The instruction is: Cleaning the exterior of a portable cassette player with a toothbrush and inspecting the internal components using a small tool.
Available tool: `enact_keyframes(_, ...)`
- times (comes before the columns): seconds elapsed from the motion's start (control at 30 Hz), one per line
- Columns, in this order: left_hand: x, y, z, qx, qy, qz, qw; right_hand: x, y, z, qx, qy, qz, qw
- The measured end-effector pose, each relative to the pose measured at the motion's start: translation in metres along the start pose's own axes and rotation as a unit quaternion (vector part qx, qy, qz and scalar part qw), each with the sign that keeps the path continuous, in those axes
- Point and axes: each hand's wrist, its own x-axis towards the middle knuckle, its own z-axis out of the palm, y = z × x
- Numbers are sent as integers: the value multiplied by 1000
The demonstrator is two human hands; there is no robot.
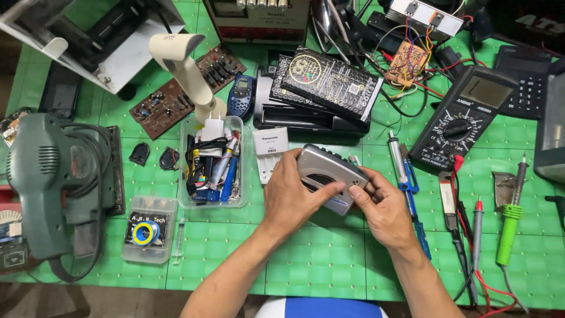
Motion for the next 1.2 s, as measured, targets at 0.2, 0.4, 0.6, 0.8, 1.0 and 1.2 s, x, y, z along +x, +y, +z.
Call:
enact_keyframes(0.2,0,0,0,-7,-45,-57,997,1,8,-2,23,-11,13,1000)
enact_keyframes(0.4,2,-10,5,-11,-13,-125,992,-1,7,-2,32,-18,33,999)
enact_keyframes(0.6,6,-23,3,-34,16,-124,992,-4,0,4,36,-17,30,999)
enact_keyframes(0.8,4,-16,8,-123,60,-117,984,-7,-5,2,38,-4,14,999)
enact_keyframes(1.0,3,-30,17,-222,46,-126,966,-8,10,2,81,38,-7,996)
enact_keyframes(1.2,0,-26,32,-313,-42,-182,931,-20,-2,14,-79,149,-124,978)
